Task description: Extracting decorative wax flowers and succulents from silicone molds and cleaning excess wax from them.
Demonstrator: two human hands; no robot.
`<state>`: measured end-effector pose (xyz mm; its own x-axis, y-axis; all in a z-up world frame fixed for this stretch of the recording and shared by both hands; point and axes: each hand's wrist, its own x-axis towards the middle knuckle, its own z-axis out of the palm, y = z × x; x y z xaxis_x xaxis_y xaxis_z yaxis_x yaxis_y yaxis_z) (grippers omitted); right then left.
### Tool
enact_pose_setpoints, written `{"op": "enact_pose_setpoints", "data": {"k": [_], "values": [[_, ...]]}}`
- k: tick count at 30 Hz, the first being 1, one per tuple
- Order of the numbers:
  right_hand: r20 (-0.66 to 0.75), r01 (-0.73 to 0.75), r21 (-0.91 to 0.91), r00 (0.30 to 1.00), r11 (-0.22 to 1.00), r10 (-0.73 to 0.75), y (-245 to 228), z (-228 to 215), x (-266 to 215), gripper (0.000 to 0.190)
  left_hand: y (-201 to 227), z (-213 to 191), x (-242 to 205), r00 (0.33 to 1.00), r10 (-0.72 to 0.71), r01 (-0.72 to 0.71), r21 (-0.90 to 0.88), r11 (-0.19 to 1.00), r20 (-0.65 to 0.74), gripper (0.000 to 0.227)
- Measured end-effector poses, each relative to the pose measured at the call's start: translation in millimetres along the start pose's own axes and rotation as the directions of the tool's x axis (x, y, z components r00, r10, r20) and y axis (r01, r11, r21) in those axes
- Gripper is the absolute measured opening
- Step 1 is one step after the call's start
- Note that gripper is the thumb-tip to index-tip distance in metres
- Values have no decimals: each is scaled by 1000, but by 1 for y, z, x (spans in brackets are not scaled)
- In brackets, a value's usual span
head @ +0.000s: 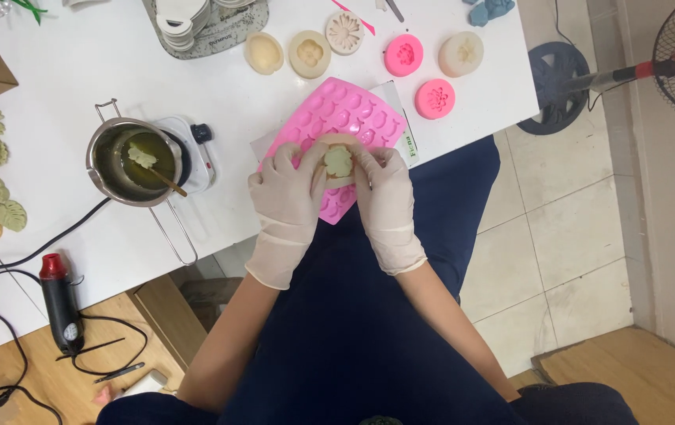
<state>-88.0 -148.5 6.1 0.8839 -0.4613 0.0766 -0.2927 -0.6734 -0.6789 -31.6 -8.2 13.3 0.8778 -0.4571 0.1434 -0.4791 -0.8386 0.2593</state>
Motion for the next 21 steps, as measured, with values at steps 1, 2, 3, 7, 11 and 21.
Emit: {"op": "enact_pose_setpoints", "data": {"k": [1,2,3,7,11,21], "values": [[2,0,1,1000,1000,0,3,1,1,23,-6,10,-3,1000,-1,1,1,1000,1,41],[18,28,-44,999,999,-27,7,-1,0,26,-10,21,-7,995,-58,66,-95,993,86,40],[36,56,-88,998,995,-53,11,-2,0,28,-14,31,-11,979,-105,138,-185,973,175,40],[167,39,-97,986,995,-23,15,-4,8,32,0,10,-3,921,-205,354,-496,793,330,51],[328,-104,25,940,994,90,17,-3,6,40,9,16,-7,933,-227,347,-530,774,281,57],[273,-229,63,940,971,204,15,11,7,52,12,47,-2,956,-257,290,-598,747,142,51]]}}
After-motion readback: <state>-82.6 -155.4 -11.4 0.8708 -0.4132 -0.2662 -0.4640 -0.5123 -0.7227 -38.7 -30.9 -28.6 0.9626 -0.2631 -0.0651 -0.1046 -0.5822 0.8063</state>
